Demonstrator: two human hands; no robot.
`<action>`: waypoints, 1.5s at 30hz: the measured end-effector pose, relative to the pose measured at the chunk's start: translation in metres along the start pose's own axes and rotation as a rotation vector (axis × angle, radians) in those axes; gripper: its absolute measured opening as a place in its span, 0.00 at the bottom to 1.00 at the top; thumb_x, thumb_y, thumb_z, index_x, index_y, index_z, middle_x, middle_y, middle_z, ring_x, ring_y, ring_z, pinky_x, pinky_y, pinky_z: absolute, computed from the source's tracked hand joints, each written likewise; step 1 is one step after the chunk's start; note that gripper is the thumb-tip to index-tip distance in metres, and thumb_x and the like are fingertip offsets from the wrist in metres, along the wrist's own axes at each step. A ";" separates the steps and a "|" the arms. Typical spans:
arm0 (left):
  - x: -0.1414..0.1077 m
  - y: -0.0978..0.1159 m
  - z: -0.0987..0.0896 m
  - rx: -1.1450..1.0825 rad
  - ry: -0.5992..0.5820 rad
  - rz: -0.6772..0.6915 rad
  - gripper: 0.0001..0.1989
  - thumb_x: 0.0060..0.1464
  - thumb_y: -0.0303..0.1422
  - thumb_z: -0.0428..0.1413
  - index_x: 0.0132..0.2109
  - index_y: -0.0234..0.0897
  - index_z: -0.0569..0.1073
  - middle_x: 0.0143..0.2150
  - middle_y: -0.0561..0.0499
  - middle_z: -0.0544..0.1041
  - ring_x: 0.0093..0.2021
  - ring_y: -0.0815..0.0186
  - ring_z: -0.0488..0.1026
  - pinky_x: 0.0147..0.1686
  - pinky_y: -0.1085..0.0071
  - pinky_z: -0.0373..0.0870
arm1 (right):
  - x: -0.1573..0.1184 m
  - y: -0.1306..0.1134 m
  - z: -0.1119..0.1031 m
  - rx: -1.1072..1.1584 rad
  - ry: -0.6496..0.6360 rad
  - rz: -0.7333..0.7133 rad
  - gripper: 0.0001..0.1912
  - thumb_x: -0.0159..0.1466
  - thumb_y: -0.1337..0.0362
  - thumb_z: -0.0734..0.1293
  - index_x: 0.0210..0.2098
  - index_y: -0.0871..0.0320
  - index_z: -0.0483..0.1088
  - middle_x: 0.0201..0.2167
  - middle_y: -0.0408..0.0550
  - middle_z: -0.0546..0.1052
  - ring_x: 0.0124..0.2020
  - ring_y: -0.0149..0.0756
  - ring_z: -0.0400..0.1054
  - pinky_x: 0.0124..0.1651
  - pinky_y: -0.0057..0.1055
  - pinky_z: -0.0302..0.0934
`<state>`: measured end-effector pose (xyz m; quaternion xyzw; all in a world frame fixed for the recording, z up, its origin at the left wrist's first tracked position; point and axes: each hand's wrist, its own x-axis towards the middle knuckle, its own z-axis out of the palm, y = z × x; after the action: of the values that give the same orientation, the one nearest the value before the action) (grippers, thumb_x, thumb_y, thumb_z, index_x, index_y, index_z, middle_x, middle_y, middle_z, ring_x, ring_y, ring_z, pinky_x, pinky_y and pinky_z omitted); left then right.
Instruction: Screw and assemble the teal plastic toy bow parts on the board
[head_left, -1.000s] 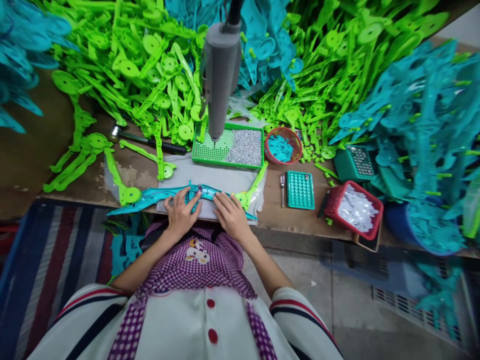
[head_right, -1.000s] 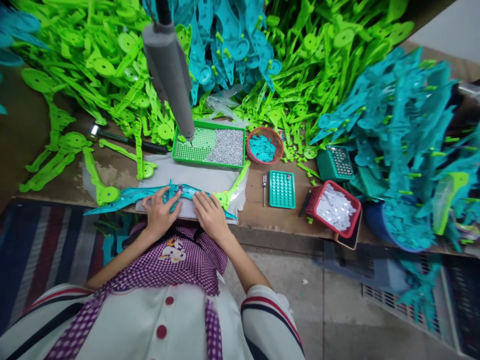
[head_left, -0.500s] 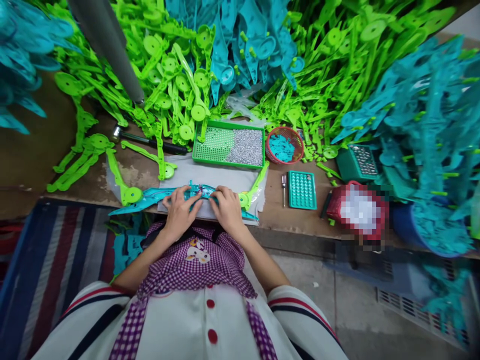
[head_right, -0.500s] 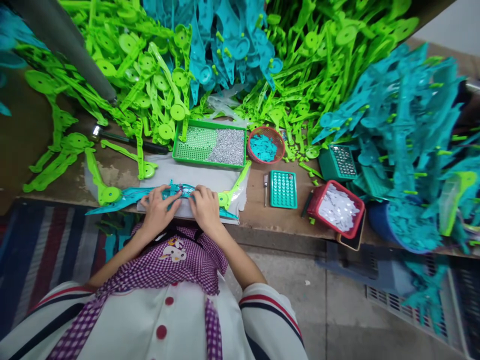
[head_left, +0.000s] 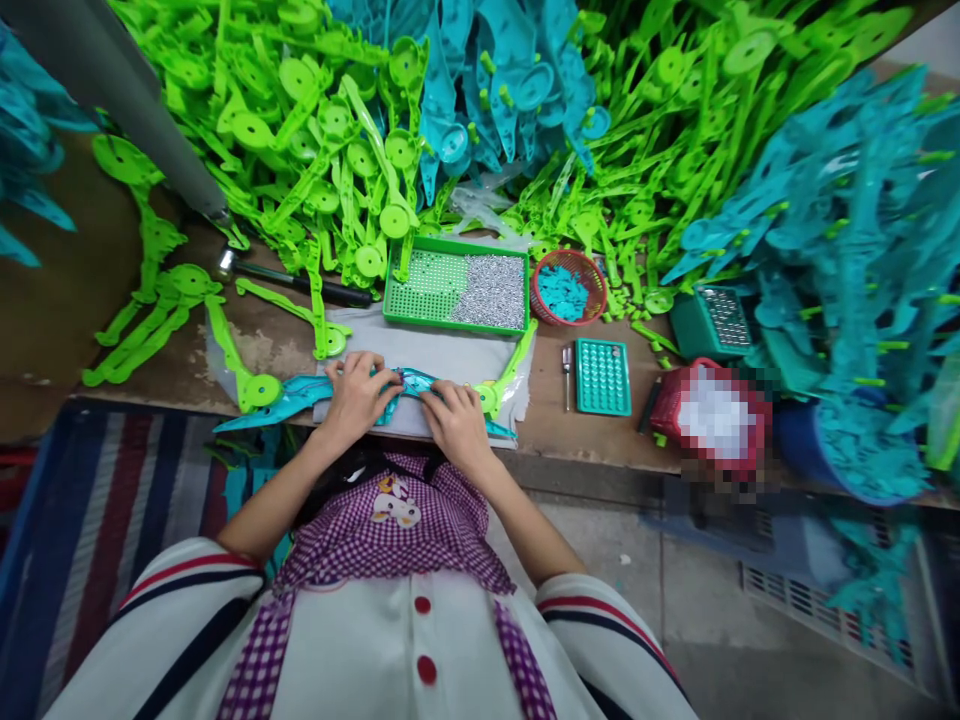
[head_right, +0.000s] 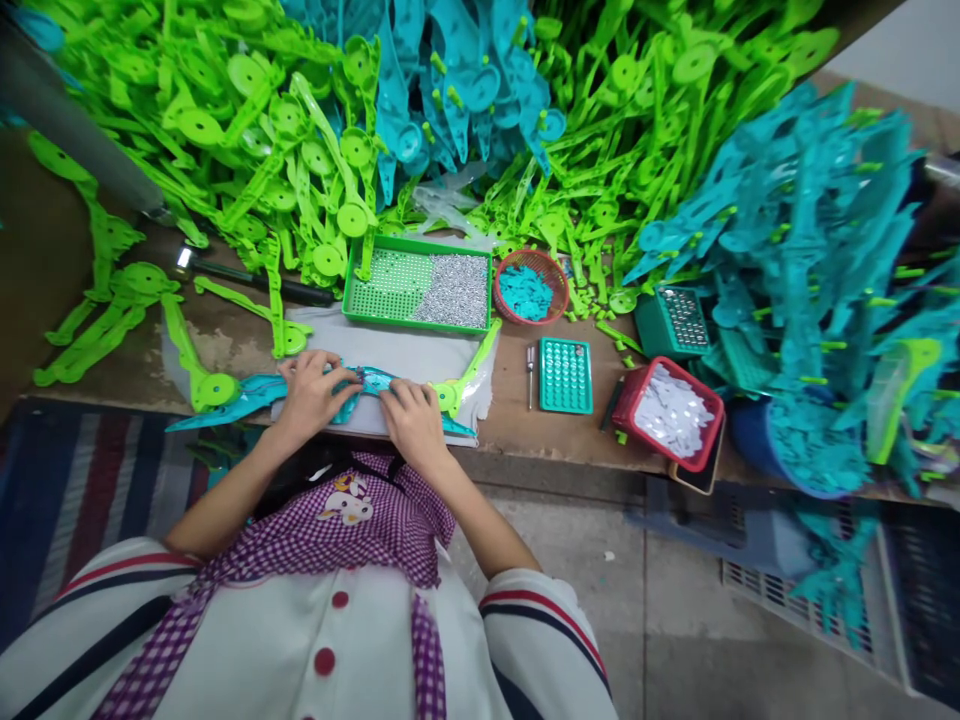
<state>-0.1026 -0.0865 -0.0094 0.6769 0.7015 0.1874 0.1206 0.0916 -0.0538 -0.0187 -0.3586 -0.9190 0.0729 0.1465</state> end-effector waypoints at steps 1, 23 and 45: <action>0.001 0.000 0.000 0.005 -0.007 0.023 0.08 0.59 0.36 0.57 0.40 0.45 0.81 0.46 0.44 0.73 0.51 0.53 0.64 0.48 0.55 0.52 | -0.001 0.001 0.000 -0.007 0.002 -0.011 0.15 0.71 0.63 0.58 0.48 0.57 0.74 0.45 0.53 0.78 0.49 0.39 0.68 0.55 0.39 0.54; 0.005 0.008 -0.006 -0.029 -0.118 -0.030 0.08 0.58 0.32 0.58 0.39 0.48 0.82 0.59 0.44 0.71 0.60 0.48 0.60 0.53 0.46 0.53 | -0.047 0.006 0.000 0.075 -0.001 0.124 0.26 0.71 0.65 0.55 0.68 0.58 0.54 0.62 0.57 0.69 0.63 0.37 0.64 0.67 0.41 0.52; 0.004 0.010 -0.005 -0.039 -0.081 -0.038 0.09 0.59 0.31 0.57 0.38 0.47 0.82 0.60 0.45 0.71 0.60 0.49 0.61 0.54 0.47 0.53 | -0.040 0.014 -0.001 0.016 -0.039 0.024 0.25 0.70 0.68 0.54 0.66 0.56 0.58 0.63 0.54 0.69 0.60 0.37 0.67 0.60 0.39 0.52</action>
<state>-0.0961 -0.0828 -0.0008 0.6678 0.7051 0.1713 0.1656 0.1284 -0.0709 -0.0299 -0.3671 -0.9167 0.0891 0.1306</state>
